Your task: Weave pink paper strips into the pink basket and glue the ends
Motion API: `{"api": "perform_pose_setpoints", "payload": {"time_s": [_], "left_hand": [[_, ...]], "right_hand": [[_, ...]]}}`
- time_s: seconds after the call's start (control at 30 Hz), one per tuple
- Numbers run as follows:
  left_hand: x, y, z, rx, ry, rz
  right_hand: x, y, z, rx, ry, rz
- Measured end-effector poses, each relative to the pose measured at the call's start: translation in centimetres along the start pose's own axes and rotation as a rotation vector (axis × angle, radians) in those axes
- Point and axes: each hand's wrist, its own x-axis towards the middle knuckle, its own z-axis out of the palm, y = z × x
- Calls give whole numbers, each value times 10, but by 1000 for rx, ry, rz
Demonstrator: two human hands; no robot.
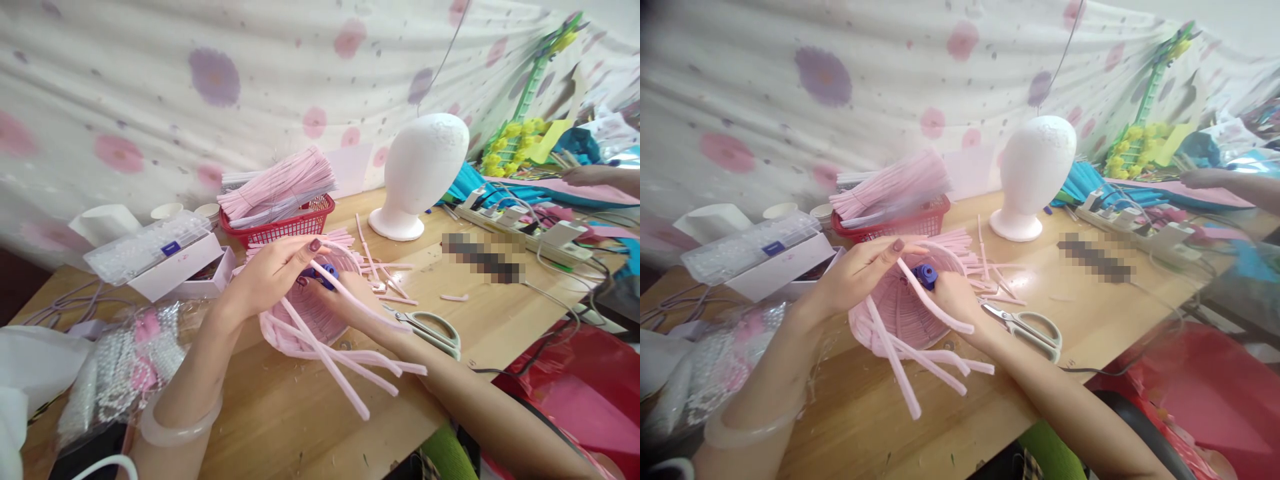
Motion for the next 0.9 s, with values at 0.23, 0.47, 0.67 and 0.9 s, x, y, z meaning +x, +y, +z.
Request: {"api": "perform_pose_setpoints", "payload": {"time_s": [0.23,0.47,0.67,0.9], "left_hand": [[1,0,0,12,37,-14],[-3,-27,-25,-128,197,-160],[35,-76,-68,195,375,-373],[128,-112,-57,279,-153,-491]], "right_hand": [[-3,-5,-8,-80,-117,53],[-22,-4,-34,63,-174,-72],[-34,12,-37,433,-231,-149],[-29,17,-23,519,-206,-67]]}}
